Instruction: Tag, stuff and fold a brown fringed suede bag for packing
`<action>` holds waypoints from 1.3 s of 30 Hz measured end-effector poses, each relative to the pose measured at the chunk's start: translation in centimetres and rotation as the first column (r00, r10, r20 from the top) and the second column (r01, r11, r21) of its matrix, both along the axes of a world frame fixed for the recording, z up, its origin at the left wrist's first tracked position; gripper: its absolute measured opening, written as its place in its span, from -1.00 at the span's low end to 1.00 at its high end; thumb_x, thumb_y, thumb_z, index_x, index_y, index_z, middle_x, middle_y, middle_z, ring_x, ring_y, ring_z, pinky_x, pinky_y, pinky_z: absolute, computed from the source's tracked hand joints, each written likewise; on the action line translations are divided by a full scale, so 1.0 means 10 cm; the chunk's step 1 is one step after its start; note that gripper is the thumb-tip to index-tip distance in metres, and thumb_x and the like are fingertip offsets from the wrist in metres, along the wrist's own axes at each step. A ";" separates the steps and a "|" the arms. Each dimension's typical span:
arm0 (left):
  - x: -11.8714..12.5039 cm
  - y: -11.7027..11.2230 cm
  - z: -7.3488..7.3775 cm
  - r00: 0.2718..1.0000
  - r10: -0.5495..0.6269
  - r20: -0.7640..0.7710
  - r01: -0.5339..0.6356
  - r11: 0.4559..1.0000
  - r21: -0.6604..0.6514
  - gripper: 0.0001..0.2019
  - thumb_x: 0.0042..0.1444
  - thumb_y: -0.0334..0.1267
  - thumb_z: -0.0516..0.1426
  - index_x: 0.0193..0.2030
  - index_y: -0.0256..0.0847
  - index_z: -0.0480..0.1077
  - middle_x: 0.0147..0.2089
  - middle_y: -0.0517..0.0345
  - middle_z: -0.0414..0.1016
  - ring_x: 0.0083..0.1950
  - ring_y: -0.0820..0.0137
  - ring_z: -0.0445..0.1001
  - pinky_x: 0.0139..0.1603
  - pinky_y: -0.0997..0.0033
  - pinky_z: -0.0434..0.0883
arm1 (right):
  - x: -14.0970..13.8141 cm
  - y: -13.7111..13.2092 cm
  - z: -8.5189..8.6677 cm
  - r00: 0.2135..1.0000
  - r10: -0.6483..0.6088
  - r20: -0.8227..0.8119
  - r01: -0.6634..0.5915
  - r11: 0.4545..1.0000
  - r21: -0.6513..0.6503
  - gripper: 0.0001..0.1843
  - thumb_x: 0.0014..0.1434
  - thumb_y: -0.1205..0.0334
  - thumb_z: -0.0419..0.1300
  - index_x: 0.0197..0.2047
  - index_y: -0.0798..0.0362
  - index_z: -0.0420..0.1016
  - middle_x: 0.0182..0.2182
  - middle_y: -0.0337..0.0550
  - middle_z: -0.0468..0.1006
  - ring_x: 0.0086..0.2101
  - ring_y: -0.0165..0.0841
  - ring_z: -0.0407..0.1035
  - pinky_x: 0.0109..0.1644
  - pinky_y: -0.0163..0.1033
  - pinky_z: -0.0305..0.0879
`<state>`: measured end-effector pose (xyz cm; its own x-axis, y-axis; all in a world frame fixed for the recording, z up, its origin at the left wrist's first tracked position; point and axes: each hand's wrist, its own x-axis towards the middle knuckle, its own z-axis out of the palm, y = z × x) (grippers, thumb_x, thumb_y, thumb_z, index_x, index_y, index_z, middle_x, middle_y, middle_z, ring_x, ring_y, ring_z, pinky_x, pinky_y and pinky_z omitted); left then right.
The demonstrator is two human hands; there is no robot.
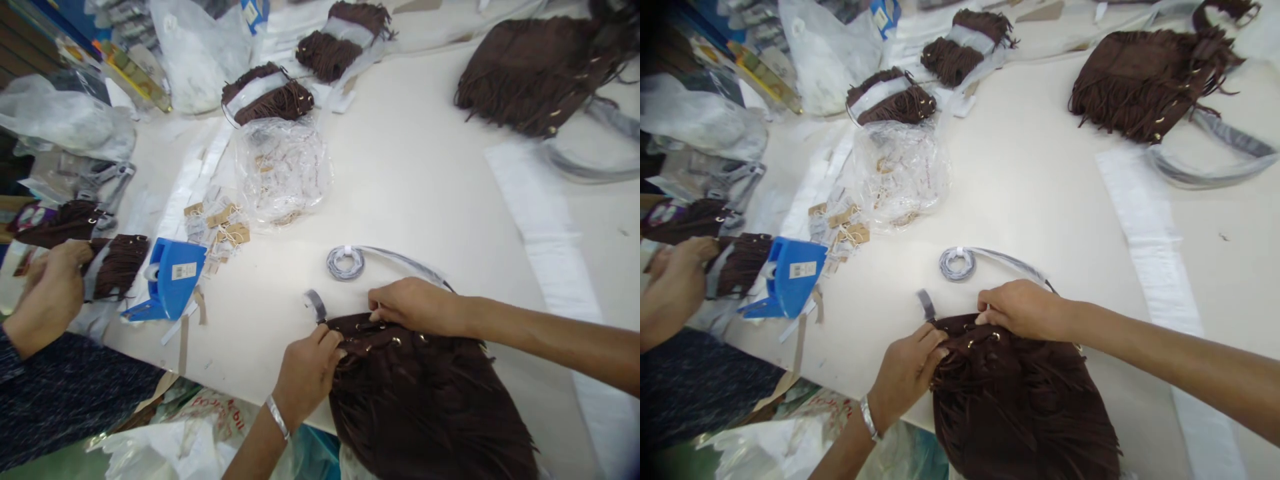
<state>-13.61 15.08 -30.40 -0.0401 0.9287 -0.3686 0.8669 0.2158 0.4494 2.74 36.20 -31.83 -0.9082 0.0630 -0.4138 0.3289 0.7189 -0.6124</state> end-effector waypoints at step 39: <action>0.42 -0.38 0.23 0.948 -0.284 0.145 0.254 0.948 0.194 -0.77 -0.11 -0.57 0.04 -0.40 -0.19 0.43 -0.32 0.13 0.49 -0.13 0.30 0.38 -0.04 0.31 0.34 | 1.65 -0.47 0.17 0.915 -0.015 -0.403 0.214 0.865 0.454 -0.72 0.14 0.47 0.03 -0.21 0.04 0.51 0.25 0.02 0.28 0.26 -0.06 0.08 0.27 0.15 0.07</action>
<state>-9.45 11.26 -28.14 0.2688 0.9456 -0.1832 0.7901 -0.1077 0.6034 19.20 31.49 -30.11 -0.9591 0.2754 0.0651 0.2454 0.9240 -0.2933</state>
